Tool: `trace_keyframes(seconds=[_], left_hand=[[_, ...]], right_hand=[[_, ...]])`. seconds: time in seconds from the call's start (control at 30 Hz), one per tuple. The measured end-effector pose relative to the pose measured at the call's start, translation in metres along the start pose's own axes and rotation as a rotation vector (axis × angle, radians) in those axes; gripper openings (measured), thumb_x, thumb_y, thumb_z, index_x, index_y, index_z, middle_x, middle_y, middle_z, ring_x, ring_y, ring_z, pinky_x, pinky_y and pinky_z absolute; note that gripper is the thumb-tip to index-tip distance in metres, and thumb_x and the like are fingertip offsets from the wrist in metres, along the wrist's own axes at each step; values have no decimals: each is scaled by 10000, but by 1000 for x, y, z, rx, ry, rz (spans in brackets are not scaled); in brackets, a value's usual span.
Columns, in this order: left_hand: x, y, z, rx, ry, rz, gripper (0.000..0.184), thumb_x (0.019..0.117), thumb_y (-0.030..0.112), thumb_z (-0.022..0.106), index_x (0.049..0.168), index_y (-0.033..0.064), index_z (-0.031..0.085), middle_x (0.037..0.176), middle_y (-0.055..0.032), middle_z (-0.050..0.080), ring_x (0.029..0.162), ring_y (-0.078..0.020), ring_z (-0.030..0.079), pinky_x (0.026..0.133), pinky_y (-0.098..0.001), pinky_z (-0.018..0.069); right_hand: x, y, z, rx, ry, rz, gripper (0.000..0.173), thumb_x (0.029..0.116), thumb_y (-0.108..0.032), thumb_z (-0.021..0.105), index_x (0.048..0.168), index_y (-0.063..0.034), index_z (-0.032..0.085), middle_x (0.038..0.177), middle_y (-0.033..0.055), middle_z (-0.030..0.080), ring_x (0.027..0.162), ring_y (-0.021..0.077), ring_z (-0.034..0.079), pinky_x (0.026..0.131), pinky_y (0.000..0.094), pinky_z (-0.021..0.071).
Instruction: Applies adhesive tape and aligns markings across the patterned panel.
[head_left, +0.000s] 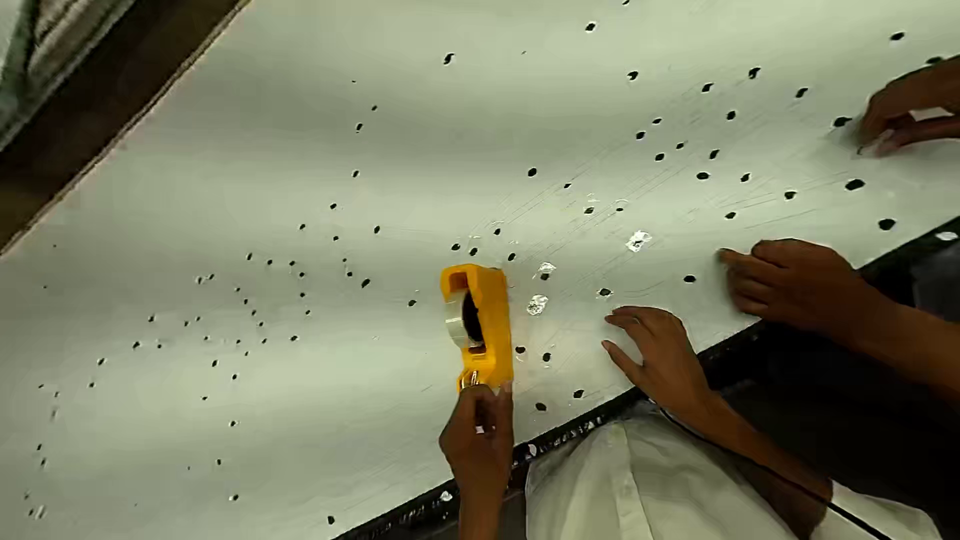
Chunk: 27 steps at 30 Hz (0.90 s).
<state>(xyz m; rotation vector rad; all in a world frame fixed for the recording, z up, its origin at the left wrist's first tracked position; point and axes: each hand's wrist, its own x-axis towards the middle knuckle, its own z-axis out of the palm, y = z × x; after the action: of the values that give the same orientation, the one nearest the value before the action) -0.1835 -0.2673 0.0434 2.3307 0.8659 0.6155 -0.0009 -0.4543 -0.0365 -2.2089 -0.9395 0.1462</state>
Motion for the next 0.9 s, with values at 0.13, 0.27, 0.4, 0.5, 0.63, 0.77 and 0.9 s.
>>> trace_keyframes(seconds=[0.13, 0.27, 0.4, 0.5, 0.63, 0.77, 0.9], left_hand=[[9, -37, -29, -33, -2, -255, 364, 962, 268, 657, 1139, -51, 664, 1146, -206, 635, 1034, -284, 639, 794, -428, 565], [23, -54, -16, -296, -166, -390, 320, 1002, 286, 610, 1168, 24, 690, 1372, -159, 553, 1268, -266, 546, 969, -458, 525], [22, -40, -28, -469, -55, -384, 157, 954, 189, 690, 978, 33, 703, 1193, -92, 605, 1091, -186, 623, 894, -374, 574], [3, -39, -44, -419, -92, -385, 160, 964, 201, 642, 947, 64, 723, 947, -20, 691, 868, -120, 651, 746, -320, 540], [-11, -54, -31, -599, -165, -496, 157, 1004, 81, 577, 917, 32, 699, 725, -1, 675, 679, -74, 635, 657, -222, 513], [-6, -59, -18, -1120, -226, -930, 266, 1055, 37, 464, 863, 25, 649, 646, -15, 585, 545, -63, 558, 550, -186, 507], [-23, -52, 7, -1111, -307, -1136, 242, 1067, 47, 450, 897, 3, 617, 637, -5, 581, 494, -56, 534, 480, -182, 481]], right_hand=[[16, -66, 33, 164, -145, -147, 402, 938, -378, 700, 1230, -103, 712, 1163, 104, 715, 1094, 301, 674, 955, 561, 514], [24, -113, 66, 164, -199, -285, 408, 918, -404, 726, 1216, -125, 721, 1130, 91, 715, 1063, 286, 678, 937, 558, 516], [27, -125, 76, 85, -85, -303, 282, 904, -367, 739, 1069, -140, 768, 1040, 62, 735, 977, 270, 696, 894, 558, 518], [20, -129, 78, 34, -45, -267, 297, 901, -374, 732, 1087, -146, 776, 1014, 48, 744, 961, 257, 702, 901, 558, 512], [16, -133, 79, 13, -4, -230, 292, 899, -364, 734, 1078, -137, 774, 968, 48, 745, 906, 253, 705, 856, 541, 516], [14, -135, 74, 96, -95, -178, 282, 909, -294, 754, 1117, -104, 760, 987, 67, 745, 921, 260, 703, 875, 549, 512], [16, -118, 58, 141, -199, -193, 299, 942, -264, 719, 1199, -113, 739, 1121, 77, 730, 1030, 257, 686, 921, 520, 511]])
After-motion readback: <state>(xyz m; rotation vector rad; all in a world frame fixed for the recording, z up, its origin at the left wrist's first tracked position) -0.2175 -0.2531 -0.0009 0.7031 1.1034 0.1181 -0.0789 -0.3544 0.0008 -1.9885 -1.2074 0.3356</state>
